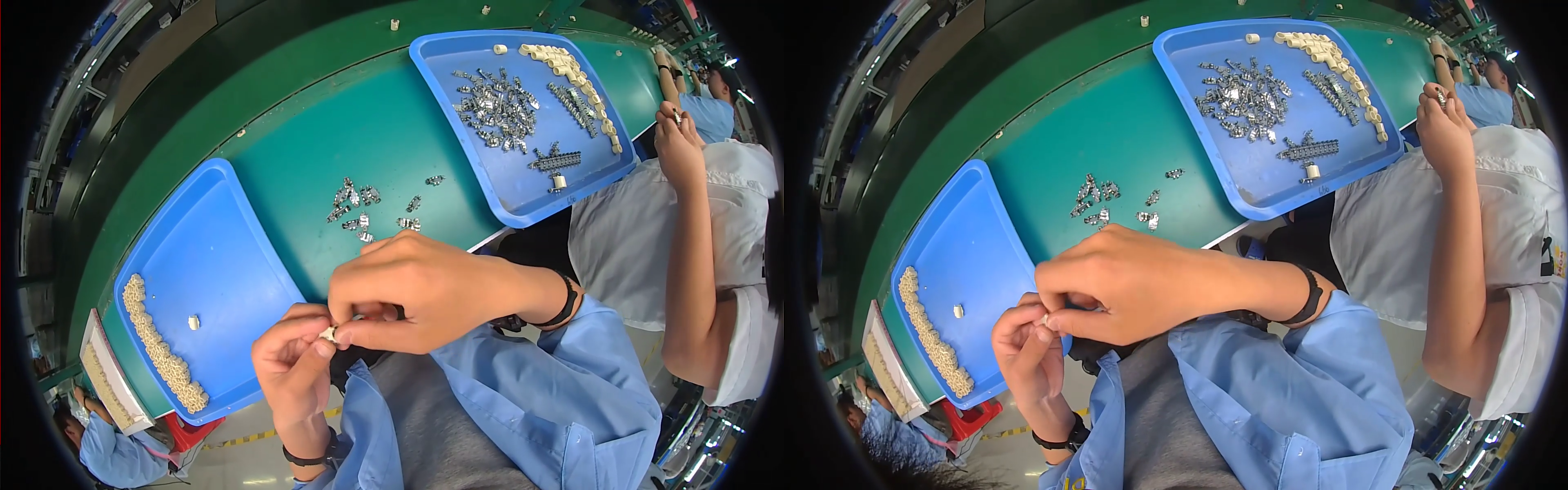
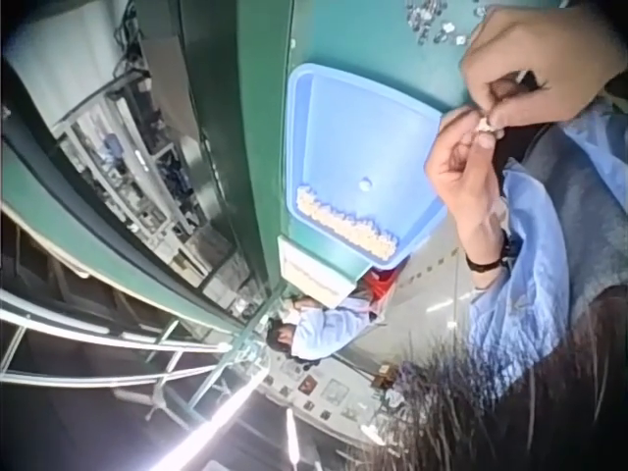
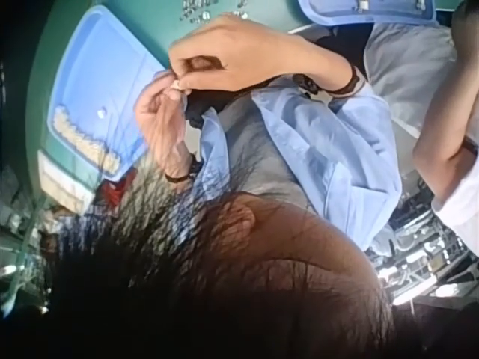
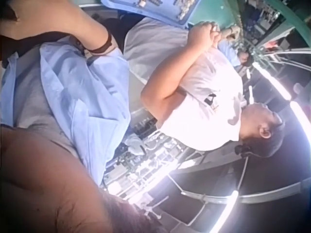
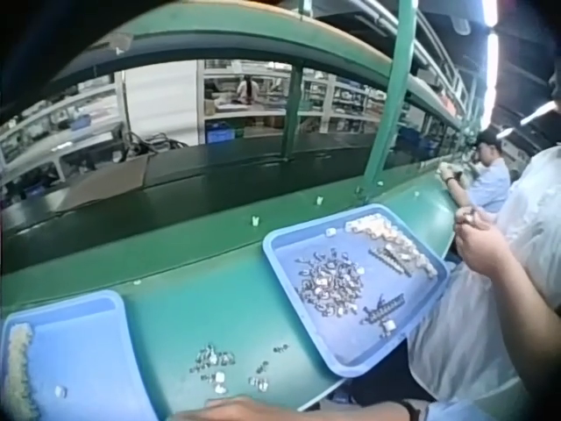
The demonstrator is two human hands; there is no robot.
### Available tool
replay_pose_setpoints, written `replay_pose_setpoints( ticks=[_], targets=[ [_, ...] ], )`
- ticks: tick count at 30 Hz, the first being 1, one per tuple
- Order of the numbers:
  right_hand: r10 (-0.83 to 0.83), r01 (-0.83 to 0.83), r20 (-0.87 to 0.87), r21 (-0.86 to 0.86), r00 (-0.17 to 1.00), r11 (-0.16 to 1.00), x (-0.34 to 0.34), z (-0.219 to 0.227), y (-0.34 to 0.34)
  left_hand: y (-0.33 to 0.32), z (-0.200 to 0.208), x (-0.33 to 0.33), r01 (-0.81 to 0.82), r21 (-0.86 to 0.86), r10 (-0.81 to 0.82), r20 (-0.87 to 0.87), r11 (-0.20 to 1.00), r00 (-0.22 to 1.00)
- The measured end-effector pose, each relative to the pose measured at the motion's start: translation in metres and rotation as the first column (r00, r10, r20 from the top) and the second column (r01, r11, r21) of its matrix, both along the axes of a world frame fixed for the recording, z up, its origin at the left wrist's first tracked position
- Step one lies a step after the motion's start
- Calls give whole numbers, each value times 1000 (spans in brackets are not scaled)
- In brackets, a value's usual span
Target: The person assembles components by hand by picking up a white plastic piece and a metal part, joining them together, and placing the finished assembly into a blue tray.
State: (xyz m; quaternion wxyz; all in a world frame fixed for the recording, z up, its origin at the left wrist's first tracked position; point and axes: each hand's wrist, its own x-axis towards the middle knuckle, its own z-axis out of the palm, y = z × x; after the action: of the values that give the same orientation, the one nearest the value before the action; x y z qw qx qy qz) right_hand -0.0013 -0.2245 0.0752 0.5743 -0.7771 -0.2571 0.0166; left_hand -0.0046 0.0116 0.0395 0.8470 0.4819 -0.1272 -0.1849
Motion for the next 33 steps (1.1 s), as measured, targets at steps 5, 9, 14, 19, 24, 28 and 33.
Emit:
replay_pose_setpoints(
  ticks=[5, 9, 14, 19, 24, 28, 33],
  targets=[
    [-36, 37, -139, 5, 990, 999, 4, -31, -2, -4, 4, 17, 162, 183, -103, -296, 970, 950],
    [-365, 471, 446, -154, 817, 868, 12, -73, -20, -17, 12, 71, 111, 570, -137, 4, 814, 990],
    [-439, 581, 407, -352, 801, 734, -1, -101, -46, -86, 4, 195, -183, 685, -231, 466, 705, 854],
    [-380, 548, 415, -444, 827, 709, -2, -111, -47, -175, -37, 319, -332, 680, -213, 587, 654, 781],
    [-437, 568, 377, -394, 817, 723, 6, -95, -46, -207, -83, 353, -417, 708, -220, 621, 570, 752],
    [-414, 557, 383, -436, 826, 707, 16, -99, -39, -206, -92, 353, -405, 717, -255, 621, 568, 741],
    [-362, 540, 426, -446, 829, 714, 22, -103, -35, -181, -49, 315, -632, 516, -133, 824, 579, 551]
  ],
)
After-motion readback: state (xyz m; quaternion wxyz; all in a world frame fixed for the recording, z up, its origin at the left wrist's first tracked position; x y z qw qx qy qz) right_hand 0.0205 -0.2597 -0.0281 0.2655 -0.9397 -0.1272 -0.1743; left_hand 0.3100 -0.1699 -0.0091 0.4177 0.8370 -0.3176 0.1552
